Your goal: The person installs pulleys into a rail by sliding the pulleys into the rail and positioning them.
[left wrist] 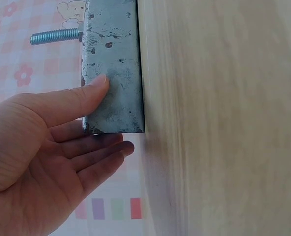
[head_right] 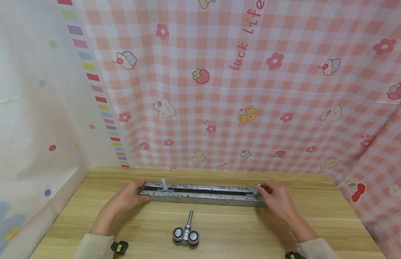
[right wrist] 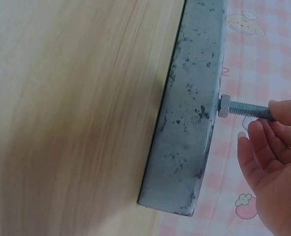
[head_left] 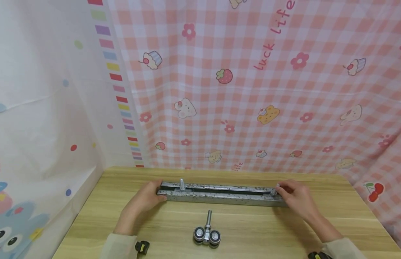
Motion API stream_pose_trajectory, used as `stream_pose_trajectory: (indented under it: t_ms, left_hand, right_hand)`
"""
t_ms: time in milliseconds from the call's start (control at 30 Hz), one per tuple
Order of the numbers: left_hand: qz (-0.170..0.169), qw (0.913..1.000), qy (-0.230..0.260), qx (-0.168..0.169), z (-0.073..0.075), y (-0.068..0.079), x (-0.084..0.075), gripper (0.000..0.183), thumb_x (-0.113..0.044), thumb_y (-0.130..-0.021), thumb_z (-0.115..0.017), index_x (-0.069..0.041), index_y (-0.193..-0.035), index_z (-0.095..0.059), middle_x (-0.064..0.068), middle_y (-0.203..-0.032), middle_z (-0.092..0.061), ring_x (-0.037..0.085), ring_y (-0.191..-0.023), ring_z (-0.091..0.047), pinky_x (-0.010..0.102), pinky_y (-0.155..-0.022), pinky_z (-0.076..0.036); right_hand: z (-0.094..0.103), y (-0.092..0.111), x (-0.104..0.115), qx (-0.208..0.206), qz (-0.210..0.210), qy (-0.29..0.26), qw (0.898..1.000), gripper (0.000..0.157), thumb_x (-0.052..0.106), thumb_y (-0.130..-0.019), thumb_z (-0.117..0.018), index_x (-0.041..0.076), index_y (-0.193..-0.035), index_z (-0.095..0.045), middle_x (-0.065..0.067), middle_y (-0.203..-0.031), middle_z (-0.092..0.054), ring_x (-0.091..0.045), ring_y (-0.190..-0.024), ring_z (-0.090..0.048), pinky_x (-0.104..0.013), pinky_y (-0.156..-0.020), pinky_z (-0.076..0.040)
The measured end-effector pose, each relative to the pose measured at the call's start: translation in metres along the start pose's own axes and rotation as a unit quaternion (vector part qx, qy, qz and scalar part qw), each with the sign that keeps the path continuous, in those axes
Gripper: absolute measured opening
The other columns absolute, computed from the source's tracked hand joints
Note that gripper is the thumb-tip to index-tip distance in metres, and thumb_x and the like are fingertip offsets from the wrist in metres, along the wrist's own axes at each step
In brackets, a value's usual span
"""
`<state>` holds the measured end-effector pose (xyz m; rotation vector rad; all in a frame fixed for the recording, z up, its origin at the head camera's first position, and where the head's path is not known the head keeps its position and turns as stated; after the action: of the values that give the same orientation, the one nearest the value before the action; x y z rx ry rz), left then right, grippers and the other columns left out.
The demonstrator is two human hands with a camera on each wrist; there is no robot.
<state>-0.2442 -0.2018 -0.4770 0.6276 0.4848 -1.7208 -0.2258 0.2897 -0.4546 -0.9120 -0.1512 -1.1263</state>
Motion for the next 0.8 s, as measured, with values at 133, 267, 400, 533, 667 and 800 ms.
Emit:
stream_pose_trajectory:
  t_ms: [133,267,400,533,667,800]
  left_hand:
    - [0.002,1.0000,0.003,0.002,0.000,0.000,-0.001,0.064,-0.005,-0.091,-0.080,0.018,-0.143,-0.050,0.033,-0.137,-0.060,0.046,-0.131,-0.057,0.058,-0.109,-0.048]
    - [0.003,1.0000,0.004,0.000,0.001,0.000,-0.001,0.062,-0.004,-0.090,-0.081,0.016,-0.142,-0.053,0.031,-0.133,-0.064,0.043,-0.127,-0.060,0.057,-0.106,-0.050]
    - [0.001,1.0000,0.003,-0.005,0.000,0.000,0.000,0.059,-0.004,-0.090,-0.081,0.014,-0.140,-0.056,0.027,-0.129,-0.067,0.039,-0.123,-0.062,0.056,-0.104,-0.052]
    - [0.002,1.0000,0.004,-0.008,0.000,-0.001,0.000,0.058,-0.004,-0.089,-0.081,0.013,-0.139,-0.057,0.026,-0.128,-0.068,0.038,-0.122,-0.063,0.055,-0.105,-0.052]
    - [0.003,1.0000,0.005,-0.005,-0.001,0.000,0.001,0.062,-0.004,-0.090,-0.081,0.015,-0.142,-0.054,0.030,-0.134,-0.064,0.042,-0.127,-0.060,0.056,-0.107,-0.049]
    - [0.004,1.0000,0.005,-0.002,-0.001,0.000,0.000,0.065,-0.004,-0.091,-0.080,0.018,-0.144,-0.049,0.034,-0.140,-0.058,0.046,-0.132,-0.055,0.058,-0.110,-0.047]
  right_hand:
    - [-0.003,-0.001,0.004,-0.005,0.019,0.003,1.000,0.012,-0.006,-0.084,-0.083,0.001,-0.093,-0.079,-0.006,-0.087,-0.076,-0.003,-0.075,-0.065,-0.008,-0.064,-0.051]
    - [-0.006,-0.002,0.007,-0.003,0.023,0.005,1.000,0.012,-0.006,-0.084,-0.082,0.002,-0.094,-0.079,-0.003,-0.087,-0.075,-0.005,-0.076,-0.066,-0.008,-0.066,-0.051]
    - [-0.010,-0.002,0.008,0.002,0.023,-0.003,1.000,0.013,-0.007,-0.085,-0.081,0.002,-0.095,-0.079,-0.002,-0.088,-0.075,-0.006,-0.076,-0.067,-0.010,-0.066,-0.053]
    - [-0.014,-0.003,0.009,0.001,0.033,-0.007,0.999,0.015,-0.008,-0.084,-0.082,0.002,-0.093,-0.078,-0.002,-0.086,-0.075,-0.005,-0.075,-0.066,-0.010,-0.066,-0.053]
    - [-0.017,-0.004,0.012,0.002,0.032,-0.009,0.999,0.016,-0.009,-0.082,-0.082,0.003,-0.092,-0.078,-0.002,-0.086,-0.074,-0.004,-0.075,-0.066,-0.011,-0.065,-0.054]
    - [-0.020,-0.005,0.016,0.009,0.024,-0.009,1.000,0.015,-0.009,-0.084,-0.081,0.003,-0.093,-0.078,-0.002,-0.087,-0.074,-0.004,-0.075,-0.066,-0.015,-0.064,-0.055]
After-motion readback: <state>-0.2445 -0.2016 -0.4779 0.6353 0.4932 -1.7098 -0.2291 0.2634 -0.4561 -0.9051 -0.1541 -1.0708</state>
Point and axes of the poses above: each hand's wrist, its own y-axis away from the middle knuckle, its own z-axis out of the back of the hand, x = y × z, the point moved 3 cm from there along -y, towards the middle knuckle
